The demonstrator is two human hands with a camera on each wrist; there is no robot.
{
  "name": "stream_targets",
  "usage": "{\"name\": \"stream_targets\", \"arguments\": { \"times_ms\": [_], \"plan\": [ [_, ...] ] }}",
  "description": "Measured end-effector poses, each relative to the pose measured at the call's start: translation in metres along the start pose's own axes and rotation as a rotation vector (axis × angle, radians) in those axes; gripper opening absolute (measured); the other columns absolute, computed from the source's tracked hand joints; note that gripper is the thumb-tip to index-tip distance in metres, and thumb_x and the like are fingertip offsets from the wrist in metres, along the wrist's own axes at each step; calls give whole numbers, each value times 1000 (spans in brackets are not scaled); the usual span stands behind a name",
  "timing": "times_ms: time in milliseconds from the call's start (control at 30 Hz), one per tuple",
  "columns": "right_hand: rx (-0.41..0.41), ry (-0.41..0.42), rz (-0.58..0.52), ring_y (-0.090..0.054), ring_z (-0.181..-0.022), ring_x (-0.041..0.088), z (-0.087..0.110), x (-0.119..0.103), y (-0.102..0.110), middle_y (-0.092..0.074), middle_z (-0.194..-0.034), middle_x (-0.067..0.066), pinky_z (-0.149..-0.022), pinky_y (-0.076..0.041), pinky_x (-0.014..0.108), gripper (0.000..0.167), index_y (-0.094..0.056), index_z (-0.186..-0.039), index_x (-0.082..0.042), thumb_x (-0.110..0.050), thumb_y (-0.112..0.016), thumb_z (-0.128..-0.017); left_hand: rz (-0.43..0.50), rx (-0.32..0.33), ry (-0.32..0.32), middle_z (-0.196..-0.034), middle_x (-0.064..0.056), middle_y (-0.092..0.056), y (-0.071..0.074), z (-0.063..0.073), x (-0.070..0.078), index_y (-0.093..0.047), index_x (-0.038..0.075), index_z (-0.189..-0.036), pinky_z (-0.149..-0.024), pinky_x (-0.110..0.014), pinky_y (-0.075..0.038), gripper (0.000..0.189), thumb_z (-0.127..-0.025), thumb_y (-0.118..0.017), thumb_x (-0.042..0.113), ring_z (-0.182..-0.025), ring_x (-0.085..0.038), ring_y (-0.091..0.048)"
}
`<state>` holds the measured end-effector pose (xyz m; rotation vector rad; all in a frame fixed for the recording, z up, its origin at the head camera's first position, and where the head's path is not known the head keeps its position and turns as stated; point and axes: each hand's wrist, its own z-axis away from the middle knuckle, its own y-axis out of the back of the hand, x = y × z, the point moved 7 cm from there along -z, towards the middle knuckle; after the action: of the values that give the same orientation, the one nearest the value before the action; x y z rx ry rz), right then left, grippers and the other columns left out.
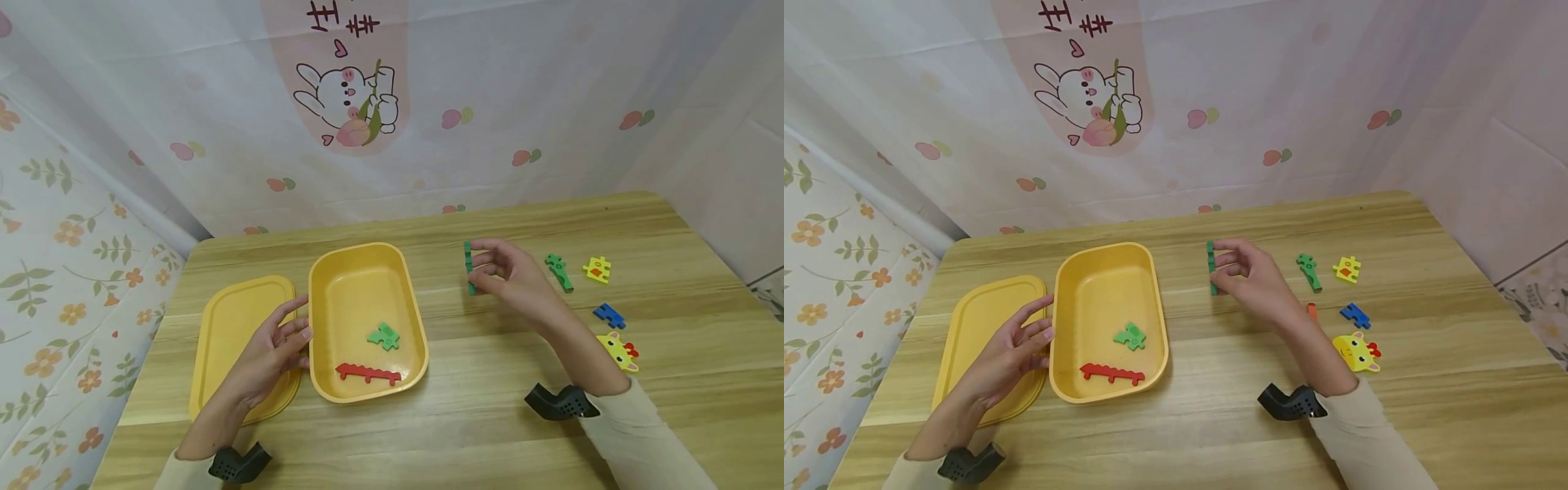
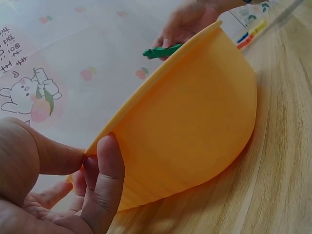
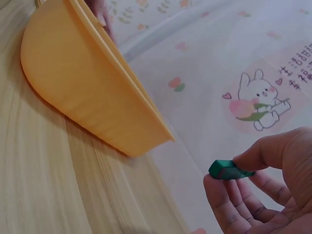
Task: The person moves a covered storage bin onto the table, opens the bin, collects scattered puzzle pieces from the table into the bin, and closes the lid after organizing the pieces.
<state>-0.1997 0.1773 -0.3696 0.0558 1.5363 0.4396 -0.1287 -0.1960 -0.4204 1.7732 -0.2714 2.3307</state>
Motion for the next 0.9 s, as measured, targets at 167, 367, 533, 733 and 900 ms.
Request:
{"name": "stream_targets", "arguments": {
  "times_ms": [167, 367, 533, 733, 900],
  "plan": [
    [-21, 5, -4, -67, -100, 6, 1, -3, -8, -60, -132, 21, -85, -63, 24, 51, -49, -151, -4, -8, -65, -103, -3, 3, 0, -123, 1, -63, 0, 0, 1, -20, 8, -167, -76, -24, -64, 71, -108, -59, 11, -94, -7, -69],
    [-38, 22, -13, -68, -100, 9, 1, -5, -16, -62, -126, 17, -85, -63, 25, 49, -53, -148, -5, -7, -67, -101, -14, 7, -4, -124, 0, -61, -1, -1, 1, -21, 9, -167, -75, -24, -63, 70, -108, -59, 12, -94, -7, -68],
    [-63, 17, -25, -68, -101, 12, 2, -4, -25, -62, -125, 15, -85, -64, 27, 50, -53, -148, -7, -6, -68, -100, -24, 8, -4, -124, 0, -59, -1, -1, 0, -22, 9, -167, -76, -24, -63, 69, -108, -59, 12, -94, -7, -67],
    [-81, 1, -34, -66, -105, 20, 4, -5, -34, -62, -127, 16, -85, -64, 31, 50, -55, -146, -9, -6, -70, -99, -26, 11, -3, -123, 0, -58, -1, -1, -1, -22, 9, -167, -76, -24, -63, 70, -108, -60, 12, -93, -7, -67],
    [-99, -4, -52, -66, -108, 22, 5, -7, -42, -62, -128, 17, -86, -64, 30, 51, -55, -147, -10, -7, -70, -98, -25, 16, -4, -123, 0, -59, -1, 0, -2, -23, 10, -167, -76, -24, -63, 69, -108, -59, 13, -93, -7, -67]
  ]
}}
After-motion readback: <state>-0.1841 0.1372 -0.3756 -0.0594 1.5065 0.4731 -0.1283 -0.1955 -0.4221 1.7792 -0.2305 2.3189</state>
